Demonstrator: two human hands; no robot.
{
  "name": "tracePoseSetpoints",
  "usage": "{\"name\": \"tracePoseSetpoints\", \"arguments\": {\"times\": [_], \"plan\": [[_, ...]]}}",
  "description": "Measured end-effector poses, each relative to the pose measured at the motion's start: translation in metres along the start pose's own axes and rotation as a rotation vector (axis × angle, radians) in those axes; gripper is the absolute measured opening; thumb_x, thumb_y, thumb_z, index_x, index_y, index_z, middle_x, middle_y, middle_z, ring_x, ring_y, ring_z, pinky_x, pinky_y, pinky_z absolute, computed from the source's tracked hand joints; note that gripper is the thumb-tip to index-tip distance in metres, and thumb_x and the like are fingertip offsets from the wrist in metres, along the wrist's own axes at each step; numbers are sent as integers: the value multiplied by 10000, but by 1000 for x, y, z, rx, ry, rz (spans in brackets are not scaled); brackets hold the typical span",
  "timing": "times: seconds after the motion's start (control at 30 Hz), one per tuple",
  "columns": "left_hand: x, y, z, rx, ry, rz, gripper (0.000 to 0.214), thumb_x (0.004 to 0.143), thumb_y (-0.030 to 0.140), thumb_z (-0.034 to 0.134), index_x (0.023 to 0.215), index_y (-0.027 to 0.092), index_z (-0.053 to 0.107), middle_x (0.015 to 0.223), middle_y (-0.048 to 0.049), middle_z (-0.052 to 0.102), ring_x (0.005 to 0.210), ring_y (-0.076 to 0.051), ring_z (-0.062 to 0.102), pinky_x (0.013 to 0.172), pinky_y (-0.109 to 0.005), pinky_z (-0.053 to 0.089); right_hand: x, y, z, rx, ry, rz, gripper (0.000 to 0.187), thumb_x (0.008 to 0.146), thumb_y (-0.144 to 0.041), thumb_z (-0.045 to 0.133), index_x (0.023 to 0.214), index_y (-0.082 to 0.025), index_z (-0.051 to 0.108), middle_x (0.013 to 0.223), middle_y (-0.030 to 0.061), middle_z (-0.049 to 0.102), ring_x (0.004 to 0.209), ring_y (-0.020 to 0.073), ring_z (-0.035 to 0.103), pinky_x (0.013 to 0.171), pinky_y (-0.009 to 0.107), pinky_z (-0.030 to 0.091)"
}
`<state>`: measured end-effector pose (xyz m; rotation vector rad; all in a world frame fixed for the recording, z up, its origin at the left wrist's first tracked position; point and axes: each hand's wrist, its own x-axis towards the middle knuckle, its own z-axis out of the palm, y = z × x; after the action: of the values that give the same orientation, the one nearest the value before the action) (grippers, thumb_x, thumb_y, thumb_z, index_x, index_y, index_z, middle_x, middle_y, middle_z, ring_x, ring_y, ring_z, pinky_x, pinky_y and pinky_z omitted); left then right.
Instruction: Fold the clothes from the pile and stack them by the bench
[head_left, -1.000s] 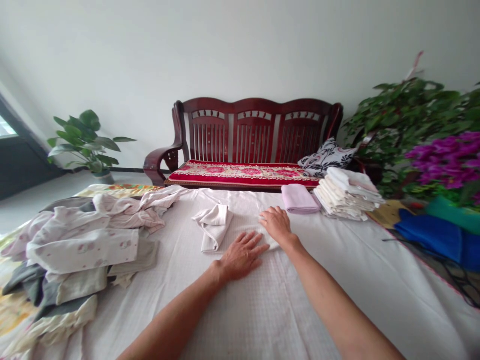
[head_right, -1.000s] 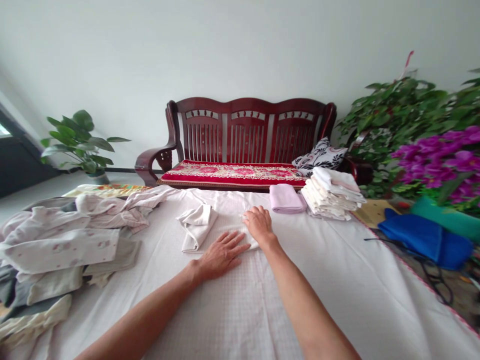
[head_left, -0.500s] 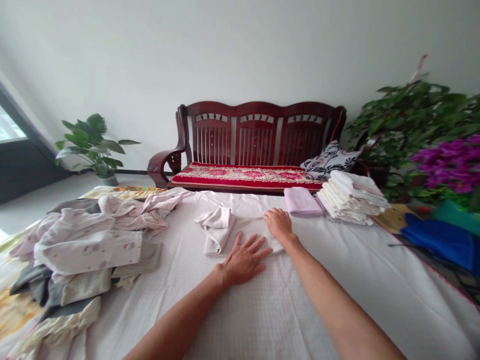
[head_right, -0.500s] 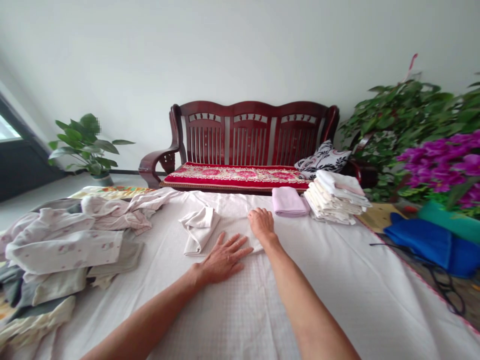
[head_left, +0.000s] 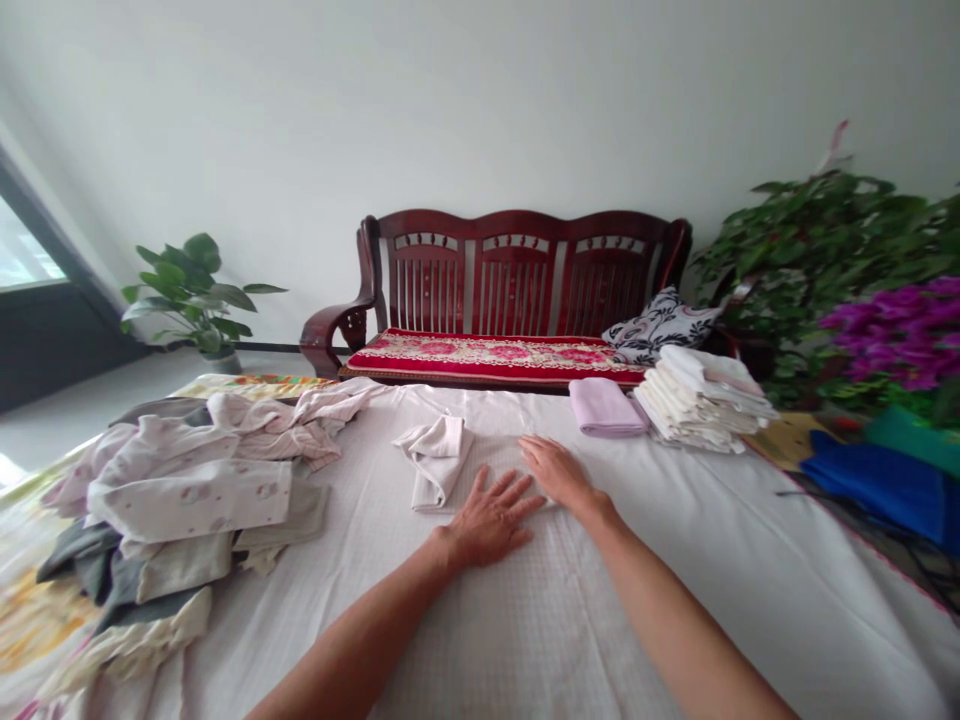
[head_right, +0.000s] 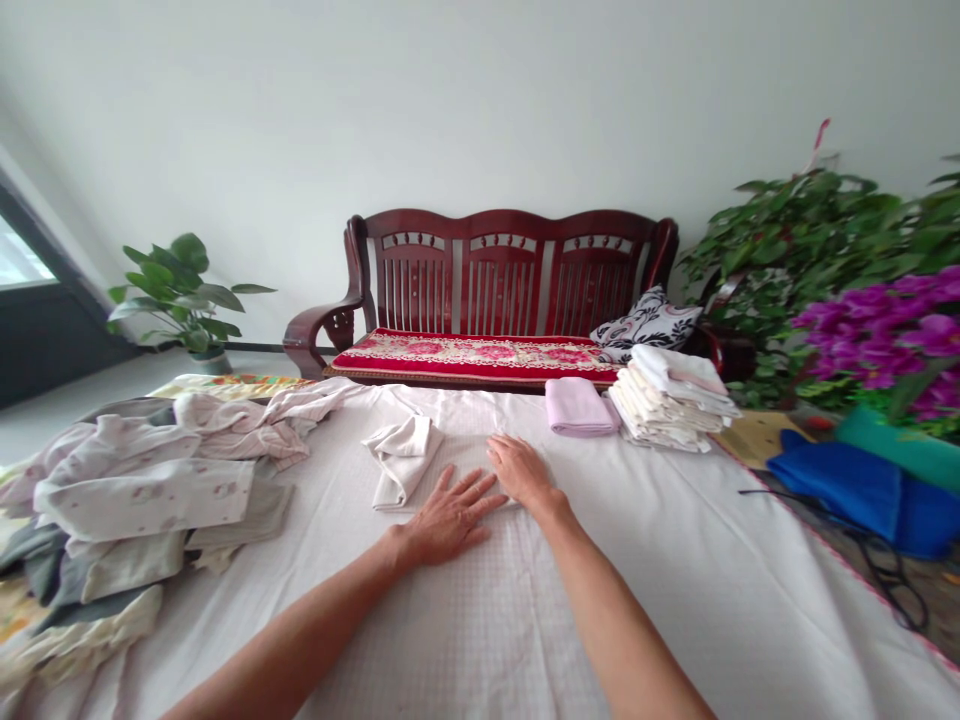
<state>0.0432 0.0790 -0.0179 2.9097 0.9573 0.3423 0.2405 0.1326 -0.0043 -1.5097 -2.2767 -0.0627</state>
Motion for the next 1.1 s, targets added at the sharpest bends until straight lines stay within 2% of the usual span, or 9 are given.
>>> {"name": "tracePoseSetpoints", "arguments": {"times": [0.1, 0.17, 0.3, 0.4, 0.53, 0.63, 0.73, 0.8, 1.1], "plan": [[-1, -1, -2, -50, 23, -2, 577, 954, 436, 529, 1502, 339, 378, 1588, -66, 382, 1471, -300, 313, 1166, -652, 197, -4, -6, -6, 20, 79, 43, 417, 985, -201, 358, 1299, -147, 627, 1336, 122, 649, 1278, 207, 562, 1104, 378, 414], [-2, -1, -4, -121, 58, -17, 476, 939, 304, 543, 1413, 321, 504, 1518, -47, 487, 1428, -268, 392, 1176, -597, 233, -14, -11, -8, 56, 136, 66, 422, 984, -199, 349, 1301, -143, 623, 1325, 119, 654, 1276, 210, 562, 1104, 380, 419], [-5, -2, -7, -305, 267, -161, 418, 831, 19, 454, 1082, 246, 699, 1219, -13, 704, 1162, -184, 616, 1070, -361, 427, -40, -14, 0, 65, 129, 25, 424, 997, -226, 348, 1323, -136, 602, 1342, 125, 642, 1280, 218, 557, 1095, 404, 435], [-10, -11, -14, -331, 529, -364, 400, 765, -11, 429, 951, 234, 685, 1054, -22, 726, 1034, -187, 646, 969, -327, 482, -52, -13, 8, -8, 77, -43, 417, 1002, -283, 384, 1344, -161, 590, 1414, 124, 588, 1337, 247, 506, 1131, 474, 391], [-24, -41, -35, -226, 749, -833, 304, 790, 92, 480, 1033, 210, 621, 1051, -72, 689, 1021, -228, 640, 938, -363, 484, -53, -13, 13, -44, 70, -41, 412, 985, -257, 418, 1350, -167, 587, 1448, 118, 559, 1354, 250, 488, 1152, 482, 368], [-42, -66, -49, -190, 610, -1107, 336, 830, 246, 539, 1161, 196, 572, 1124, -101, 689, 1041, -262, 654, 894, -376, 484, -51, -14, 14, -39, 103, -34, 410, 957, -228, 454, 1339, -187, 598, 1437, 107, 571, 1343, 252, 498, 1145, 480, 380], [-57, -84, -55, -206, 295, -1204, 370, 827, 429, 584, 1126, 212, 600, 1120, -110, 720, 1061, -302, 670, 865, -379, 479, -51, -14, 14, -28, 126, -33, 415, 937, -208, 470, 1328, -203, 608, 1425, 99, 582, 1332, 252, 507, 1134, 480, 392], [-61, -90, -55, -222, 179, -1224, 423, 810, 519, 595, 1096, 208, 620, 1148, -129, 724, 1063, -315, 679, 839, -367, 486, -51, -14, 14, -21, 128, -32, 417, 928, -201, 474, 1321, -207, 613, 1416, 97, 590, 1326, 250, 512, 1132, 477, 394], [-51, -98, -58, -212, 176, -1323, 519, 832, 619, 534, 1075, 176, 655, 1142, -226, 717, 1081, -396, 674, 822, -450, 514, -52, -16, 11, -6, 132, -23, 419, 911, -183, 487, 1306, -201, 626, 1405, 106, 597, 1317, 253, 520, 1130, 480, 398]]}}
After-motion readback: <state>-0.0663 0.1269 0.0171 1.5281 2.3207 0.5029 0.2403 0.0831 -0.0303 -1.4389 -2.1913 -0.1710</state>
